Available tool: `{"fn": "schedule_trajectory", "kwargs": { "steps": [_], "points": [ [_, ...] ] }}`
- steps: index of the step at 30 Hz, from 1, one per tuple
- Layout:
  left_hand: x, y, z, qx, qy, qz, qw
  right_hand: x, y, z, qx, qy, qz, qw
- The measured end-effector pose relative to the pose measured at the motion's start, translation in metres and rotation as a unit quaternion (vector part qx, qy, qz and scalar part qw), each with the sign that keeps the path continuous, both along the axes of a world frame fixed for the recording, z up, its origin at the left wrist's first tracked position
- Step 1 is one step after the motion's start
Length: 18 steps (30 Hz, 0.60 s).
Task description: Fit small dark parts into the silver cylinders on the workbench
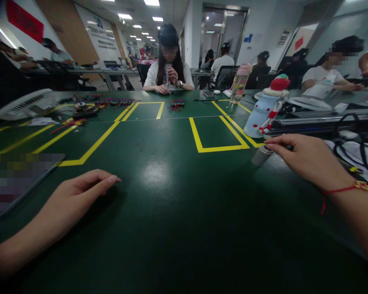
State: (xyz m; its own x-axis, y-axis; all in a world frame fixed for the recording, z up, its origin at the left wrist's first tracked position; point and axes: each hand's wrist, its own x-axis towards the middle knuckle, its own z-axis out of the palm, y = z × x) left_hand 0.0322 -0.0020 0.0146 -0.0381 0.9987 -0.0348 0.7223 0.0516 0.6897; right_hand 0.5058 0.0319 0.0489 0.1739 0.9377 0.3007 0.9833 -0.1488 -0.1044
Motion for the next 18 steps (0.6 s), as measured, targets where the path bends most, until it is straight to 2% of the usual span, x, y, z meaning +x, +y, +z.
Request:
{"fn": "schedule_trajectory", "kwargs": {
  "steps": [10,14,18],
  "points": [
    [0.0,-0.001,-0.001,-0.003,0.007,-0.012,1.0,-0.002,0.0,-0.001,0.021,0.014,-0.009,1.0],
    [0.0,0.0,0.0,0.011,0.012,-0.019,1.0,-0.003,0.003,-0.005,0.056,-0.003,0.031,0.998],
    [0.0,-0.001,0.003,0.001,0.016,-0.017,1.0,-0.003,0.006,-0.01,0.037,0.034,0.069,0.996]
  ]
}}
